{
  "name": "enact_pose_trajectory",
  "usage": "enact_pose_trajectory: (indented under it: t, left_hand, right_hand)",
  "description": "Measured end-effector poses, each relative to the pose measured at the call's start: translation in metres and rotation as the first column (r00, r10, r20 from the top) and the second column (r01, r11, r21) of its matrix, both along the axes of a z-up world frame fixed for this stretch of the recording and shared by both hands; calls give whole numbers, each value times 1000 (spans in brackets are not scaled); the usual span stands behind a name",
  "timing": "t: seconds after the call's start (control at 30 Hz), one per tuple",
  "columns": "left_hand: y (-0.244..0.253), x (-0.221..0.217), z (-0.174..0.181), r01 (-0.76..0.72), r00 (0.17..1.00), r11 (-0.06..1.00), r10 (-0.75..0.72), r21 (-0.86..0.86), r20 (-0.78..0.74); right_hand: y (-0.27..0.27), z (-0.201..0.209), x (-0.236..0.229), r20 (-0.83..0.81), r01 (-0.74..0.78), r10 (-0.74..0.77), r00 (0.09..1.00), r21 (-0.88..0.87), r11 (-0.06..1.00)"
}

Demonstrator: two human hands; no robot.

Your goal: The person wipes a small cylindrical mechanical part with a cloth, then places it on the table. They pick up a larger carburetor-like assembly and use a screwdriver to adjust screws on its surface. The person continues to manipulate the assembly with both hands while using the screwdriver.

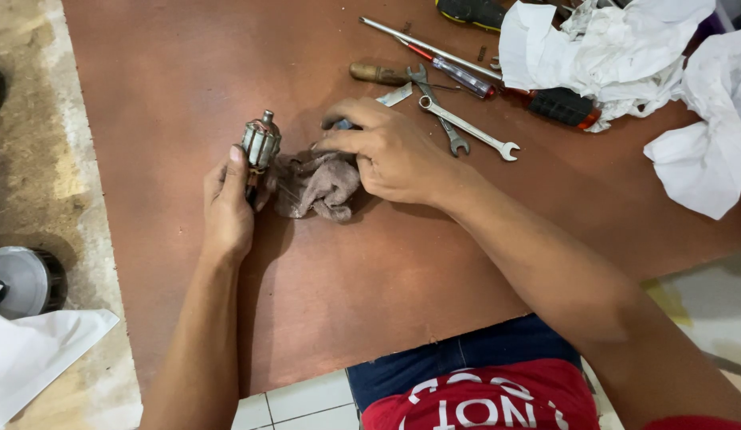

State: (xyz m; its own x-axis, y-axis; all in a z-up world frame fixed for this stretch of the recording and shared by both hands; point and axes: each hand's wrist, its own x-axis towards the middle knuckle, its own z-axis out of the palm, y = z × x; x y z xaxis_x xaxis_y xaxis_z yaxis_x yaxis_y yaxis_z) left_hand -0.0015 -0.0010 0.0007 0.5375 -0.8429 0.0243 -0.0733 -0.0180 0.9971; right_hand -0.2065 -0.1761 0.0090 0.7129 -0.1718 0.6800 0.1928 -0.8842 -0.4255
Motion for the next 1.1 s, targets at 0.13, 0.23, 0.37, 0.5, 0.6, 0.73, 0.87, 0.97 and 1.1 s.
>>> enact_pose_trajectory:
  t: [0.13, 0.23, 0.37, 0.5, 0.6, 0.73, 0.87, 0.97, 1.1]
  left_hand:
    - [0, 1, -1, -32, 1000, 999, 32, -16, 1]
    - [1, -2, -1, 2, 999, 1000, -1, -15, 50]
    - [2, -7, 5, 90, 993, 996, -89, -5, 73]
    - [4, -6, 1, 115, 990, 993, -111, -35, 85]
    - [3, -5, 1, 61, 995, 997, -56, -52, 83]
    - [2, -5, 1, 12, 995, 1000, -10, -17, 97]
    - [-2, -15, 5, -19, 999, 999, 20, -35, 35]
    - [-6, -34, 14, -1, 1000, 1000, 1, -14, 31]
    - [-18, -58, 30, 76, 995, 997, -75, -11, 58]
  right_hand:
    - [1, -9, 7, -28, -73, 75, 997, 84, 994]
    - [17, -1, 13, -101, -90, 103, 990, 123, 988]
    - [38, -6, 17, 33, 51, -50, 998, -17, 999]
    - [32, -25, 21, -25, 6, -4, 1000, 55, 998]
    - [18, -23, 19, -191, 59, -31, 981, 144, 988]
    - [0, -23, 14, -40, 25, -20, 999, 130, 991]
    - [-4, -3, 7, -98, 1, 30, 995, 300, 954]
    - [-3, 23, -7, -13, -148, 176, 984, 481, 864]
    - [-12, 53, -24, 21, -339, 391, 920, 540, 770]
